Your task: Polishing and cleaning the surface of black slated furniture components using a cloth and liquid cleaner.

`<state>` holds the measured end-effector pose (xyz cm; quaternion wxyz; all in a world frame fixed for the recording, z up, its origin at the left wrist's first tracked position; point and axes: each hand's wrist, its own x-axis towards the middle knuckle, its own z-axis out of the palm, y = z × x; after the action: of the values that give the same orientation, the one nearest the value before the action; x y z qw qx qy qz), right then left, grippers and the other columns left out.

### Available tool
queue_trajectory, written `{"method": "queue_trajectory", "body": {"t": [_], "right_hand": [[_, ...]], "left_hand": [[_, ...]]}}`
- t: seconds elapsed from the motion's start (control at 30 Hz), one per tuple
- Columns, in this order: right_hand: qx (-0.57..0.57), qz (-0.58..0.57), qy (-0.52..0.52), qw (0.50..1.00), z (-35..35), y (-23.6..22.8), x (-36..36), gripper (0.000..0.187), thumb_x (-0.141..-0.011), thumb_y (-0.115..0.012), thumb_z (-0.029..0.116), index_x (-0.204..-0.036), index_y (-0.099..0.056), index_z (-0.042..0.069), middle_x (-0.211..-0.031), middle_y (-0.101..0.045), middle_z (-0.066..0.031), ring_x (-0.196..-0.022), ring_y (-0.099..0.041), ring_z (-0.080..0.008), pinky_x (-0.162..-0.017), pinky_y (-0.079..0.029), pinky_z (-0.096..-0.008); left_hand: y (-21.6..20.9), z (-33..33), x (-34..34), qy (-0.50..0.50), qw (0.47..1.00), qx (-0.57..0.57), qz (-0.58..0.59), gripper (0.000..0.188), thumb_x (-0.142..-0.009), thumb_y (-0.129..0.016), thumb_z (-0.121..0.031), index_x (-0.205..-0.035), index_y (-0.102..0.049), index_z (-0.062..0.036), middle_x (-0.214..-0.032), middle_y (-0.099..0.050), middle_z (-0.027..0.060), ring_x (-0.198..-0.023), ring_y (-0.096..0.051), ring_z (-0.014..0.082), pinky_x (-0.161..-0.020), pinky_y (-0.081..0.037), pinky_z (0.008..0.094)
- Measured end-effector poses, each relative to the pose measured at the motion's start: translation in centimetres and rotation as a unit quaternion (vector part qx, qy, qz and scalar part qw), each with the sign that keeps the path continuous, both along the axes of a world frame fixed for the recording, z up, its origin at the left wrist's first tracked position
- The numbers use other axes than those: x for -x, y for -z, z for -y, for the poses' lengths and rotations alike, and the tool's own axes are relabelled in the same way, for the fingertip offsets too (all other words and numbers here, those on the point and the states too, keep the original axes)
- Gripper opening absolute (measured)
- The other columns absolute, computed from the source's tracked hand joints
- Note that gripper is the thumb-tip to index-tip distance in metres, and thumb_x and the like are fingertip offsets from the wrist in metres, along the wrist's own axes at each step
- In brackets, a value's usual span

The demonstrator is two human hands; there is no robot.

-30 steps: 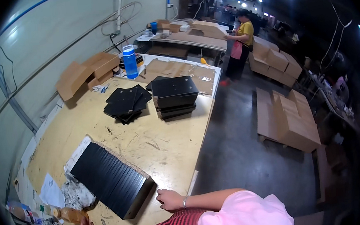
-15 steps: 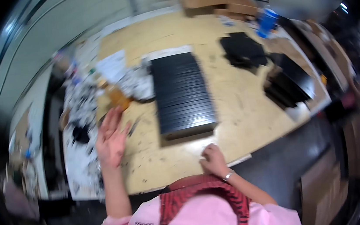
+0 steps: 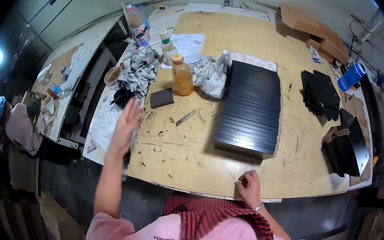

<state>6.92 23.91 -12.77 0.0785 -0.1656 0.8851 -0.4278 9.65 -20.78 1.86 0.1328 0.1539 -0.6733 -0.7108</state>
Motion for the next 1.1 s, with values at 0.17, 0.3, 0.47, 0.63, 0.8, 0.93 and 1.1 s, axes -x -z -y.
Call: {"method": "queue_trajectory", "body": {"t": [0.17,0.3,0.47,0.63,0.8,0.93,1.1], "right_hand": [[-0.020,-0.083,0.074,0.994,1.3,2.0,-0.5,0.016,-0.071,-0.072,0.000,-0.073,-0.056,0.001,-0.085,-0.051,-0.0123,-0.079,-0.054,-0.0301,-0.070,-0.045,-0.0376],[-0.071,-0.149,0.181,0.970,3.1,2.6,-1.4,0.019,-0.074,-0.071,0.004,-0.073,-0.052,0.002,-0.084,-0.051,-0.0147,-0.082,-0.053,-0.0346,-0.072,-0.045,-0.0433],[-0.162,-0.198,0.215,0.942,4.7,2.1,-1.6,0.018,-0.079,-0.065,0.006,-0.077,-0.049,0.000,-0.086,-0.048,-0.0186,-0.082,-0.051,-0.0382,-0.073,-0.042,-0.0473],[-0.206,-0.168,0.265,0.927,6.5,1.3,-1.5,0.015,-0.079,-0.062,0.005,-0.077,-0.048,-0.001,-0.085,-0.047,-0.0193,-0.081,-0.050,-0.0391,-0.072,-0.042,-0.0475],[-0.233,-0.162,0.273,0.919,6.7,1.0,-1.8,0.014,-0.079,-0.061,0.004,-0.078,-0.049,-0.001,-0.086,-0.047,-0.0195,-0.079,-0.050,-0.0392,-0.070,-0.042,-0.0471],[-0.245,-0.142,0.274,0.919,7.4,0.2,-1.5,0.014,-0.081,-0.060,0.005,-0.080,-0.047,-0.001,-0.086,-0.045,-0.0202,-0.079,-0.049,-0.0401,-0.070,-0.041,-0.0470],[-0.246,-0.150,0.260,0.922,7.5,0.2,-1.0,0.013,-0.080,-0.060,0.004,-0.079,-0.048,-0.002,-0.085,-0.045,-0.0196,-0.078,-0.050,-0.0392,-0.068,-0.041,-0.0466]], "left_hand": [[0.4,15.0,6.9,-0.036,0.804,0.592,0.056,0.113,-0.067,-0.089,-0.031,-0.155,-0.023,-0.0041,-0.158,-0.027,0.0260,-0.145,-0.028,0.0424,-0.118,-0.028,0.0470],[0.2,19.9,14.0,-0.006,0.705,0.693,0.151,0.122,-0.062,-0.092,-0.035,-0.158,-0.020,-0.0169,-0.162,-0.022,0.0178,-0.148,-0.023,0.0402,-0.112,-0.025,0.0661],[4.1,21.8,19.3,0.143,0.534,0.819,0.155,0.129,-0.053,-0.095,-0.037,-0.158,-0.021,-0.0224,-0.163,-0.020,0.0135,-0.147,-0.023,0.0415,-0.106,-0.024,0.0762],[7.7,25.6,24.1,0.132,0.522,0.828,0.156,0.115,-0.064,-0.086,-0.016,-0.158,-0.020,-0.0226,-0.165,-0.016,0.0124,-0.146,-0.025,0.0421,-0.103,-0.025,0.0782],[8.9,25.9,26.9,0.196,0.601,0.745,0.212,0.094,-0.074,-0.072,-0.005,-0.155,-0.030,-0.0282,-0.161,-0.025,0.0154,-0.128,-0.050,0.0454,-0.100,-0.044,0.0634],[10.5,26.6,27.5,0.221,0.673,0.682,0.184,0.055,-0.076,-0.059,0.002,-0.128,-0.064,-0.0187,-0.126,-0.058,0.0151,-0.109,-0.061,0.0415,-0.092,-0.052,0.0459],[8.3,27.3,27.5,0.141,0.708,0.685,0.095,0.035,-0.077,-0.058,0.001,-0.106,-0.072,-0.0115,-0.101,-0.064,0.0133,-0.102,-0.062,0.0344,-0.085,-0.051,0.0457]]}}
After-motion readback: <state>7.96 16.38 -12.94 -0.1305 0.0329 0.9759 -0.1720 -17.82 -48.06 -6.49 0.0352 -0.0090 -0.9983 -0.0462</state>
